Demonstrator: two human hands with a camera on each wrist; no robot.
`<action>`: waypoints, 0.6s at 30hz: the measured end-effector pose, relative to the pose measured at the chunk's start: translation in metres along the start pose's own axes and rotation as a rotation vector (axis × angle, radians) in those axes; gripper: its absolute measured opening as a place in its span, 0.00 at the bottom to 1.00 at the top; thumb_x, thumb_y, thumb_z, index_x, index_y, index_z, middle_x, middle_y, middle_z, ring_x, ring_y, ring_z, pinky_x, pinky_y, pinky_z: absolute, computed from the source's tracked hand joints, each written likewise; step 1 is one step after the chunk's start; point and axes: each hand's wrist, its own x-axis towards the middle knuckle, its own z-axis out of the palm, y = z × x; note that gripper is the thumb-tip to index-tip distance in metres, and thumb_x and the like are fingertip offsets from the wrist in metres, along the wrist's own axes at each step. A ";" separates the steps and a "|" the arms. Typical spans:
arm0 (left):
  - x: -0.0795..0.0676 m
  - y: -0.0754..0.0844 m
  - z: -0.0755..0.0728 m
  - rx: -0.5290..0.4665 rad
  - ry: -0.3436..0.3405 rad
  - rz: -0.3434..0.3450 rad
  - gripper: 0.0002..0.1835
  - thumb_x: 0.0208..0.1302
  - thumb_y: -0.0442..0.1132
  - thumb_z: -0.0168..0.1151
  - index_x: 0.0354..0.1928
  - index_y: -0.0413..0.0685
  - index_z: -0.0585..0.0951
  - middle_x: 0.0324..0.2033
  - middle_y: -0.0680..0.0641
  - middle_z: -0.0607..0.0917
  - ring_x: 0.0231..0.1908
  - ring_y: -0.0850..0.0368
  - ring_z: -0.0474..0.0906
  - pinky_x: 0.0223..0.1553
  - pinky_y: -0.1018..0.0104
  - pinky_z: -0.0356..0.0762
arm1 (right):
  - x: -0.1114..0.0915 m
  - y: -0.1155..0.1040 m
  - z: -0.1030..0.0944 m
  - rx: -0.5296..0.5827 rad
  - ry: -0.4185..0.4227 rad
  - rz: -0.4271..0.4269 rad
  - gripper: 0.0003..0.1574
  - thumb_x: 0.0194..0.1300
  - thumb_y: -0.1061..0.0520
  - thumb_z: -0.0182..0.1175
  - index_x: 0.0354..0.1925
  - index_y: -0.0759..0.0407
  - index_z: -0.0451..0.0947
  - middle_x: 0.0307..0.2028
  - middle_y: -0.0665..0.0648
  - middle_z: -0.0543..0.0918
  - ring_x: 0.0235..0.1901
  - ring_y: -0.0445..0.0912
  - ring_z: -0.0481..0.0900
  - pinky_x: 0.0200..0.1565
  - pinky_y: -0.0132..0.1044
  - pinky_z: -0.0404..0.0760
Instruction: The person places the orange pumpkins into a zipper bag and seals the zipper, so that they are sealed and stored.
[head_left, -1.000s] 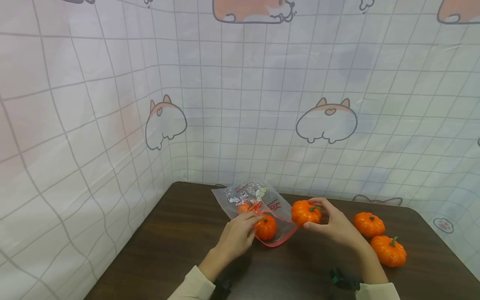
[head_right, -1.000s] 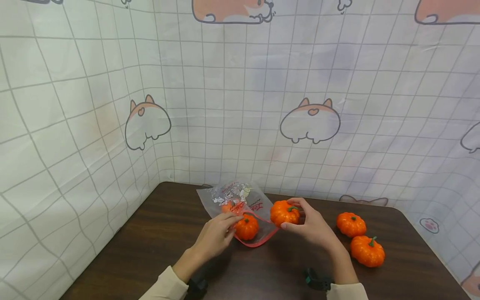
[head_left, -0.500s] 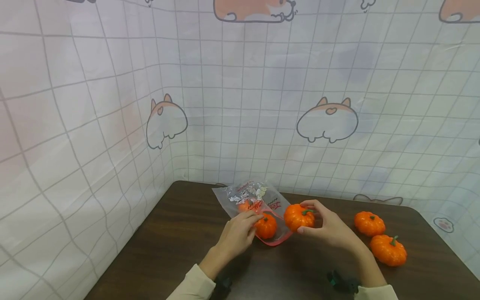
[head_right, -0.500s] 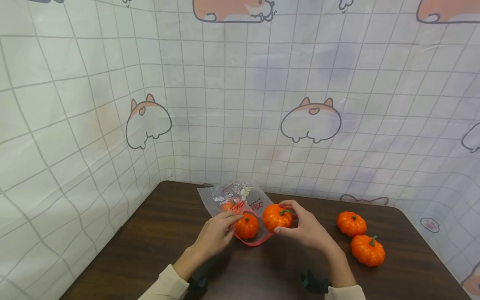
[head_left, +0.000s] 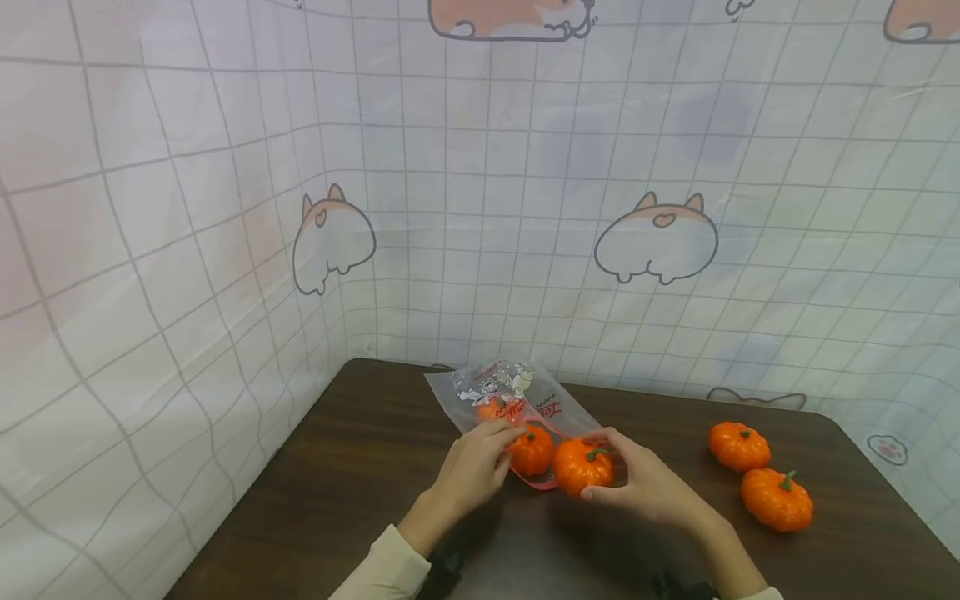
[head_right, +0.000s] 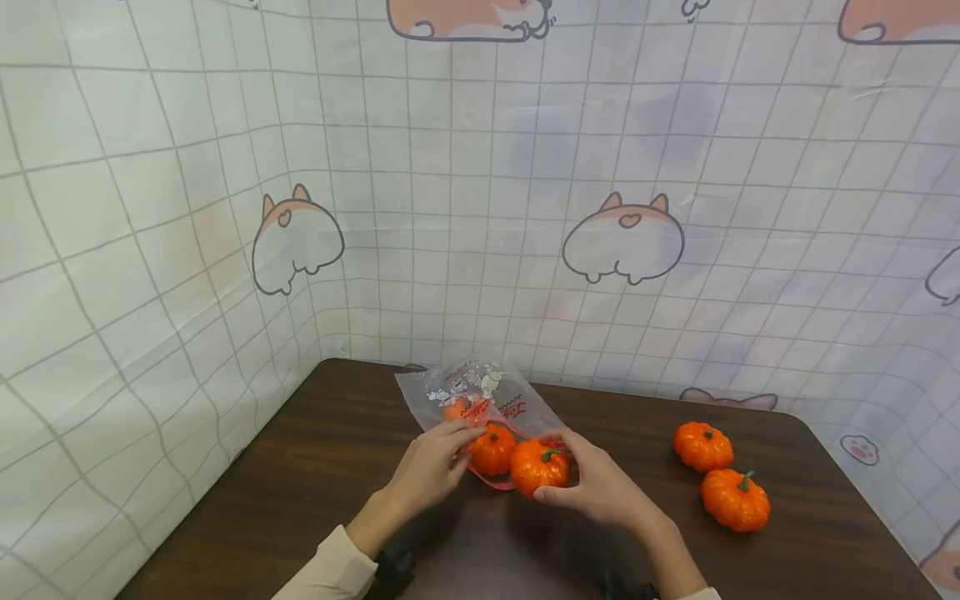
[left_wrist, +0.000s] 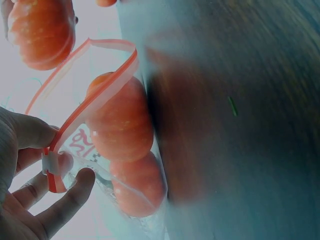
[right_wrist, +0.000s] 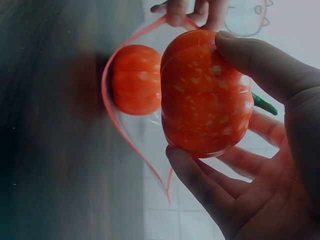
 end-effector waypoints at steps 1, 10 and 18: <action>0.000 0.000 0.000 0.000 0.000 0.000 0.21 0.61 0.32 0.68 0.57 0.53 0.86 0.51 0.55 0.88 0.51 0.56 0.84 0.51 0.59 0.85 | 0.000 0.001 0.001 0.004 -0.006 0.004 0.41 0.61 0.46 0.73 0.66 0.53 0.68 0.58 0.58 0.81 0.57 0.54 0.81 0.50 0.34 0.84; 0.002 0.000 -0.001 0.005 -0.002 0.008 0.21 0.62 0.33 0.68 0.57 0.53 0.86 0.51 0.55 0.88 0.51 0.56 0.84 0.51 0.59 0.85 | 0.007 0.008 0.016 -0.085 -0.010 -0.010 0.43 0.58 0.42 0.74 0.65 0.56 0.70 0.60 0.58 0.81 0.55 0.52 0.83 0.50 0.33 0.83; 0.001 0.000 -0.001 0.006 -0.020 -0.002 0.20 0.62 0.34 0.68 0.57 0.54 0.86 0.51 0.56 0.88 0.53 0.57 0.84 0.53 0.60 0.84 | 0.011 0.010 0.026 -0.162 0.007 0.044 0.46 0.56 0.40 0.75 0.66 0.57 0.70 0.56 0.55 0.84 0.50 0.45 0.83 0.49 0.37 0.82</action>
